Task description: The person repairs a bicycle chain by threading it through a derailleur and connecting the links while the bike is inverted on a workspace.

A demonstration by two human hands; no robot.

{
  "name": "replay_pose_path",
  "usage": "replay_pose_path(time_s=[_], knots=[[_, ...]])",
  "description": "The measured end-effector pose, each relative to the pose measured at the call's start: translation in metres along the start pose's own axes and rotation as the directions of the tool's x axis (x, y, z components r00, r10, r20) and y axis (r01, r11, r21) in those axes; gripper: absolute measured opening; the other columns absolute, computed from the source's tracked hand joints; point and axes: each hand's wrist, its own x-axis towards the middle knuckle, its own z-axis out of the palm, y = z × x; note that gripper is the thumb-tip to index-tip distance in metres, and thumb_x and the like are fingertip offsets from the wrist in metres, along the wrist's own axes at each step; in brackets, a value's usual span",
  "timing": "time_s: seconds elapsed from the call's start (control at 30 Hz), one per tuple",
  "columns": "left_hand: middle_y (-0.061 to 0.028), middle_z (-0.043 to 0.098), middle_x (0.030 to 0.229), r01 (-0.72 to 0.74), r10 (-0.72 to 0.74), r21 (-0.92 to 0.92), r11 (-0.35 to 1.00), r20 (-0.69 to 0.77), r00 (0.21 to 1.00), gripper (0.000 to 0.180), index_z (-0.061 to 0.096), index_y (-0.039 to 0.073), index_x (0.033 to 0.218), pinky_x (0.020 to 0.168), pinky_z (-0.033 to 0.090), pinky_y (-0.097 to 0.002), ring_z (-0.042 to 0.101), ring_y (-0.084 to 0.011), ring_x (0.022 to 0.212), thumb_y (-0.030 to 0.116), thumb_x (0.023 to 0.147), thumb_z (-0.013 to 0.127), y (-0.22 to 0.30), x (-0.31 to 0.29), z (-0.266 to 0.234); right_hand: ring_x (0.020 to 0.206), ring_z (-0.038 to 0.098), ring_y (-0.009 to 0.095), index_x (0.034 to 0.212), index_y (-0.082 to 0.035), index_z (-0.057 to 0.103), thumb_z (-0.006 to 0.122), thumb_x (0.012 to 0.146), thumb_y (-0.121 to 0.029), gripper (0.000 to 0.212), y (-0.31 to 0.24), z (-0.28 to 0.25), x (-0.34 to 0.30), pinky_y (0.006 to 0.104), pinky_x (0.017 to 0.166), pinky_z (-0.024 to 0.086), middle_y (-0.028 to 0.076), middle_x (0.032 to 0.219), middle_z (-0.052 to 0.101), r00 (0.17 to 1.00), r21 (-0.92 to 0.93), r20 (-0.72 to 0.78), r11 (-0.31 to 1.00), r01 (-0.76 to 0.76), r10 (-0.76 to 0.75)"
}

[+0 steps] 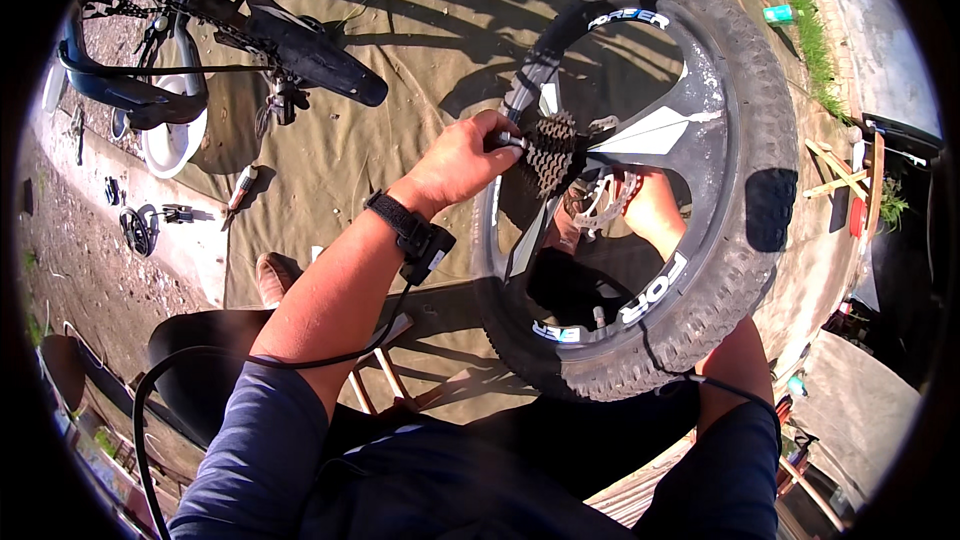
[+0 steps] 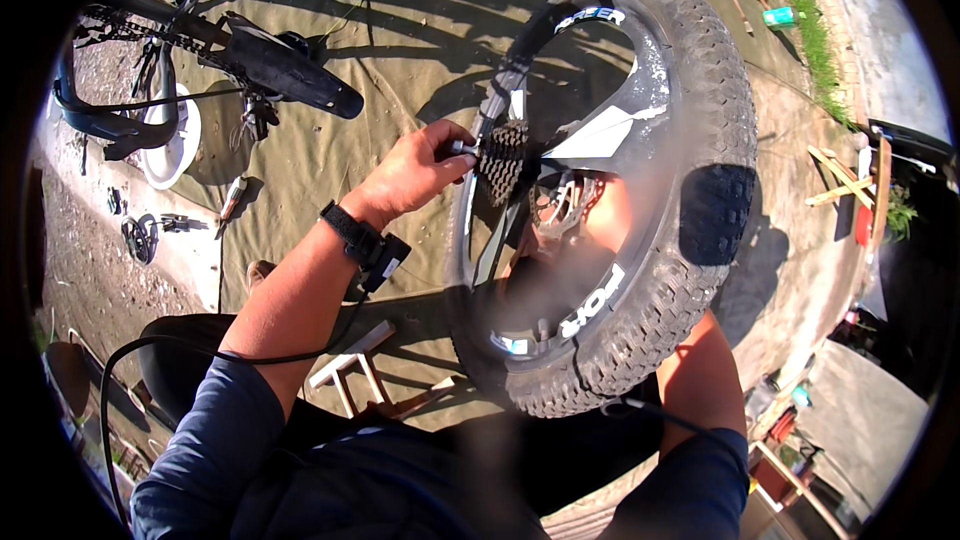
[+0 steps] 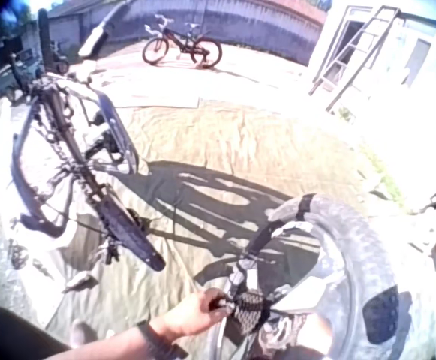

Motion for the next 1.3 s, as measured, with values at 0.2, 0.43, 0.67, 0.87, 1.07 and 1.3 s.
replay_pose_path(time_s=[0.2,0.43,0.67,0.87,1.07,1.3], knots=[[-0.0066,0.069,0.088,-0.047,0.047,-0.018,0.999,0.008,0.999,0.031,0.065,0.001,0.117,0.075,0.052,-0.0303,0.063,-0.0117,0.081,0.016,0.091,0.067,0.000,-0.001,0.003,0.083,0.062,0.017,0.106,0.001,0.063,0.062,0.089,-0.003,0.018,-0.004,0.001,-0.002,0.0316,0.073,0.051,0.008,0.091,0.065,0.996,0.006,-0.055,0.998,-0.069,0.069],[-0.0076,0.069,0.085,-0.064,0.064,0.004,0.998,0.014,0.998,0.030,0.065,0.001,0.116,0.074,0.052,-0.0300,0.065,-0.0123,0.079,0.020,0.093,0.069,0.000,0.000,0.005,0.085,0.062,0.019,0.108,0.002,0.063,0.063,0.089,-0.003,0.020,-0.018,-0.002,0.002,0.0343,0.076,0.051,0.009,0.094,0.067,0.993,0.077,-0.037,0.991,-0.105,0.108],[-0.0076,0.070,0.082,-0.060,0.058,0.080,0.995,0.018,0.998,0.033,0.064,-0.002,0.109,0.072,0.054,-0.0310,0.067,-0.0135,0.077,0.029,0.098,0.066,-0.006,0.005,0.008,0.087,0.066,0.026,0.107,0.002,0.066,0.062,0.089,-0.005,0.020,-0.005,0.000,-0.004,0.0370,0.080,0.052,0.014,0.095,0.070,0.995,-0.029,-0.096,0.999,-0.023,0.020],[-0.0087,0.070,0.084,-0.041,0.041,0.044,0.998,0.017,0.999,0.032,0.064,-0.002,0.110,0.075,0.054,-0.0310,0.067,-0.0139,0.079,0.028,0.097,0.066,-0.009,0.003,0.003,0.085,0.067,0.027,0.105,0.002,0.067,0.062,0.089,-0.006,0.018,-0.007,0.002,0.001,0.0372,0.079,0.052,0.015,0.093,0.071,0.997,-0.069,-0.078,0.997,-0.028,0.022],[-0.0089,0.071,0.088,-0.122,0.120,-0.043,0.992,-0.032,0.992,0.031,0.065,0.000,0.114,0.076,0.053,-0.0317,0.067,-0.0147,0.082,0.024,0.095,0.068,-0.006,0.000,0.003,0.086,0.067,0.031,0.107,0.001,0.066,0.064,0.087,-0.006,0.021,-0.025,-0.001,0.001,0.0387,0.080,0.052,0.017,0.096,0.070,0.996,0.017,-0.088,1.000,-0.016,0.018],[-0.0120,0.071,0.088,-0.054,0.054,0.062,0.997,-0.008,0.998,0.026,0.067,0.001,0.112,0.076,0.052,-0.0318,0.066,-0.0173,0.083,0.019,0.092,0.069,0.003,0.002,-0.003,0.087,0.067,0.030,0.106,0.001,0.065,0.066,0.087,-0.007,0.021,-0.030,-0.002,0.001,0.0379,0.080,0.052,0.016,0.095,0.069,0.994,-0.065,-0.106,0.998,0.006,-0.013]])
